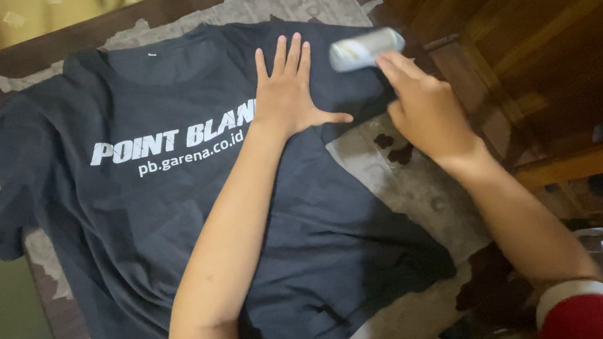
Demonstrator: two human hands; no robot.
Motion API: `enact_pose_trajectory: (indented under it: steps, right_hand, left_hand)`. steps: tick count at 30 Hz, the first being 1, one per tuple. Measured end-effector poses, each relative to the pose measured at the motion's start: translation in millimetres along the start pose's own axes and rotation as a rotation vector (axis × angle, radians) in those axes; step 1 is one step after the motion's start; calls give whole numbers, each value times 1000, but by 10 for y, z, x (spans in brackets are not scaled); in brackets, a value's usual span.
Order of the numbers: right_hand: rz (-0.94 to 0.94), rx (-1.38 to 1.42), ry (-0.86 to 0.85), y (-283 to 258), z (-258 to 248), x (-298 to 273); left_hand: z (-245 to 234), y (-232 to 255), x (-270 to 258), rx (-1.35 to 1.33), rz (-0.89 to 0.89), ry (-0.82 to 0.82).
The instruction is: The person uses a lint roller to clean a beige t-shirt with a cartoon graphic, then hangs it on a hanger. Next, they lay out a black t-shirt and roll it with the lint roller to remove lint.
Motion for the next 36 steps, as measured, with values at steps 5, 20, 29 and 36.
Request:
enact_pose_trajectory:
  steps: [5,20,29,36]
  right_hand:
    - [87,35,-14,71,24,-1]
    - [40,-24,-31,76,-150,-28]
    - [75,155,-211,283,-222,-288]
    - [103,351,-272,396,-409,-408]
  left_hand:
    - [-29,5,18,-5,-1,1]
    - [24,0,53,3,23,22]
    - [80,-15,7,-13,33,19]
    - [27,-16,24,-99,109,51]
Point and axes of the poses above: each hand's wrist, its own x-axis towards the middle knuckle, its own z-axis out of the palm, y = z × x, the point moved 8 cm from there along x, towards the middle knuckle, and after that the axes turned 9 degrees about z, right-handed, at the moved point
